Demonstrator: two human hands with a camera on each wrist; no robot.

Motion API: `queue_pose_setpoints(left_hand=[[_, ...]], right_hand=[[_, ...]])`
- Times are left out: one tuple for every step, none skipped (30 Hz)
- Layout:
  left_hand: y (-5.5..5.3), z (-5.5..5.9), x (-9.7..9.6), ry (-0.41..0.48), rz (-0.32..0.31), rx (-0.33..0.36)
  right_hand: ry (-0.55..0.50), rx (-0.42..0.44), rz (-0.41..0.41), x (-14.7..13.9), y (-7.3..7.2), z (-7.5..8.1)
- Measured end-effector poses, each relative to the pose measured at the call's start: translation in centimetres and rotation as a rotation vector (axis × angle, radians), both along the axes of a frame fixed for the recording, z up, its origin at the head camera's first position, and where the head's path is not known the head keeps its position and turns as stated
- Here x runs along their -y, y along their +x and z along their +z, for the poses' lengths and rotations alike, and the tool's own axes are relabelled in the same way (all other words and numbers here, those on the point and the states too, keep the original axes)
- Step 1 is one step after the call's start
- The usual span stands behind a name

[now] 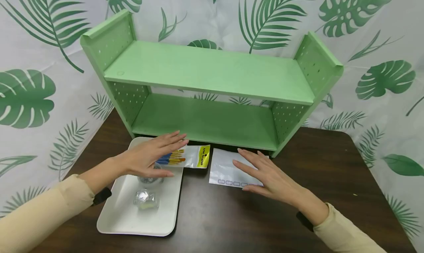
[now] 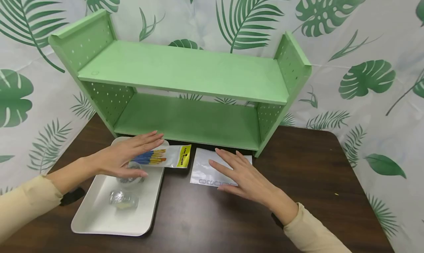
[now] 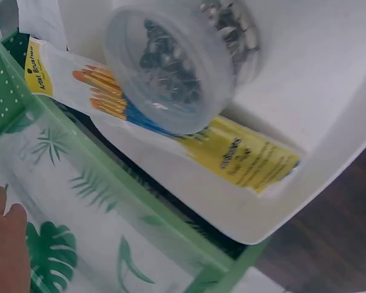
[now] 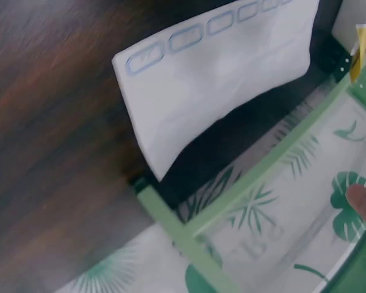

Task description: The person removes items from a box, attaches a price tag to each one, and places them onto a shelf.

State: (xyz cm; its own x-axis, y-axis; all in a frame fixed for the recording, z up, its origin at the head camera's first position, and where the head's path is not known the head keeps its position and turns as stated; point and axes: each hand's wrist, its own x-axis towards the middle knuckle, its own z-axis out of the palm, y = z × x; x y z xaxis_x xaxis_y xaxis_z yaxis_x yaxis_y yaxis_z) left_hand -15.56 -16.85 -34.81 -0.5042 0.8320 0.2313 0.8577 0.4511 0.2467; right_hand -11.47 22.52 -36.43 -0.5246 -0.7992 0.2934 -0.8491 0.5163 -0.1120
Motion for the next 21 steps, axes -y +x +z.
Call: queue_pose_setpoints(left_hand=[[0.1,-0.1,0.2,0.005,0.021,0.020],[0.1,-0.2,0.5,0.010,0.042,0.044],[0.2,-0.3,0.8,0.016,0.063,0.070],[0.3,-0.4,1.1,0.024,0.085,0.097],[0.3,-0.6,1.5,0.031,0.111,0.120],[0.4,-0.8,1.9,0.046,0.135,0.146],[0.4,-1.0,2.3,0.058,0.161,0.166],[0.4,-1.2,2.7,0.074,0.187,0.184],[0.4,-1.4,3.1,0.092,0.215,0.199],[0.4,-1.6,3.5,0.109,0.244,0.213],[0.4,-1.8,4.0,0.123,0.273,0.220],[0.4,-2.0,4.3,0.141,0.300,0.227],[0.5,-2.3,4.7,0.149,0.330,0.227],[0.5,-2.5,5.1,0.160,0.361,0.232],[0.6,-2.7,5.4,0.172,0.393,0.237],[0.7,-3.0,5.8,0.184,0.425,0.244],[0.8,-3.2,6.1,0.195,0.458,0.253],[0.9,-3.4,6.4,0.203,0.491,0.265],[1.0,-3.6,6.6,0.208,0.523,0.275],[1.1,-3.7,6.9,0.216,0.553,0.294],[1.1,-3.8,7.1,0.225,0.578,0.310]], right_hand=[[-0.014,0.009,-0.001,0.2,0.0,-0.1],[-0.030,0.017,-0.002,0.5,0.0,-0.3],[-0.045,0.025,-0.005,0.8,0.0,-0.4],[-0.060,0.035,-0.009,1.1,0.0,-0.5],[-0.080,0.043,-0.008,1.5,0.0,-0.7],[-0.104,0.053,-0.007,1.9,0.1,-0.9],[-0.126,0.068,-0.009,2.3,0.1,-1.1],[-0.151,0.084,-0.010,2.8,0.2,-1.3],[-0.181,0.103,-0.009,3.3,0.3,-1.4],[-0.213,0.120,-0.004,3.8,0.3,-1.7],[-0.246,0.142,0.000,4.4,0.4,-1.9],[-0.276,0.165,0.003,5.0,0.5,-2.1],[-0.304,0.190,0.006,5.6,0.7,-2.3],[-0.333,0.215,0.012,6.2,0.8,-2.5],[-0.361,0.236,0.020,6.9,0.9,-2.7],[-0.384,0.261,0.026,7.5,1.0,-2.9],[-0.410,0.293,0.031,8.2,1.1,-3.0],[-0.439,0.325,0.037,8.8,1.2,-3.1],[-0.468,0.365,0.040,9.5,1.3,-3.2],[-0.499,0.402,0.046,10.1,1.3,-3.3],[-0.528,0.440,0.048,10.7,1.4,-3.4]])
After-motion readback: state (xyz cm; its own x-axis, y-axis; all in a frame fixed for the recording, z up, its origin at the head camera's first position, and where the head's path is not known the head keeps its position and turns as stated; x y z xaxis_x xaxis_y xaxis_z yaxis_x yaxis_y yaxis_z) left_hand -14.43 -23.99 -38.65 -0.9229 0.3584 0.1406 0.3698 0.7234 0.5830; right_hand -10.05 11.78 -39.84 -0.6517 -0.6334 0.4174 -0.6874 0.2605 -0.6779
